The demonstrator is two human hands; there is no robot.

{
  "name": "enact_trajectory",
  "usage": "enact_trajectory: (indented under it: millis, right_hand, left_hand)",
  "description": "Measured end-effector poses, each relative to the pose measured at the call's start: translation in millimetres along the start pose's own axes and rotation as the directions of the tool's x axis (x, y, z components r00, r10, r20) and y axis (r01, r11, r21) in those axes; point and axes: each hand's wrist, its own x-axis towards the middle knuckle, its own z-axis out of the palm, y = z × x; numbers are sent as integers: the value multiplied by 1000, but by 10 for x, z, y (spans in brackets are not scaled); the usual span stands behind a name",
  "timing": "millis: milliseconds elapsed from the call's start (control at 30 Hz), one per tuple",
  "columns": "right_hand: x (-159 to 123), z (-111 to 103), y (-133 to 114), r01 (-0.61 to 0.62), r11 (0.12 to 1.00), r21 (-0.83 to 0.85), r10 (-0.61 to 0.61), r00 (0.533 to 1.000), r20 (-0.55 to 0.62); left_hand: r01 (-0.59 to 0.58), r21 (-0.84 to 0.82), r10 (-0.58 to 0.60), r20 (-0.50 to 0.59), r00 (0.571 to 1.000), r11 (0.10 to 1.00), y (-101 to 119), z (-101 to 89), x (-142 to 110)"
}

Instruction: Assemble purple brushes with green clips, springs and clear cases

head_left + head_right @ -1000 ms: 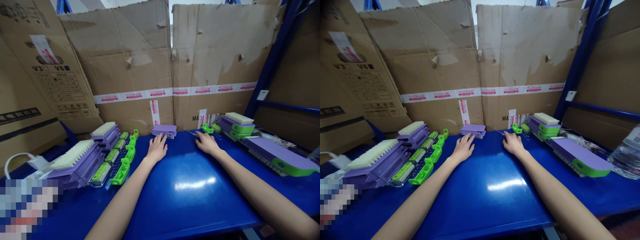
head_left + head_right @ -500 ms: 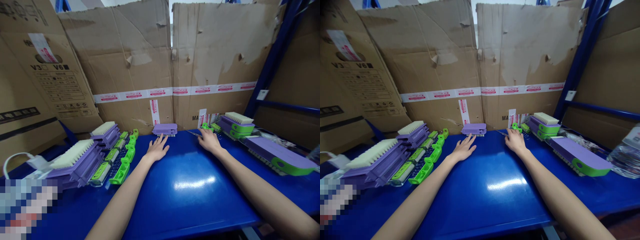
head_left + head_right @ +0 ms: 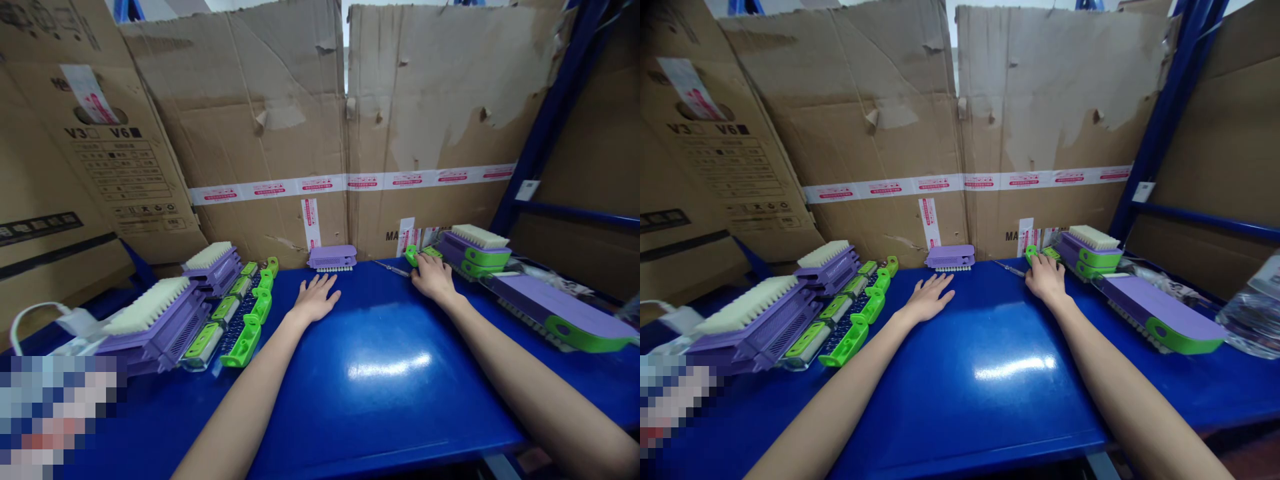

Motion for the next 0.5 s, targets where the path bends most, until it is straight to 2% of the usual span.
enact_trajectory:
  millis: [500]
  right_hand:
    - [10,-51,-15,58,998,-25,-58,998,0]
  left_hand:
    - [10,50,-5,-97,995,999,56,26,-60]
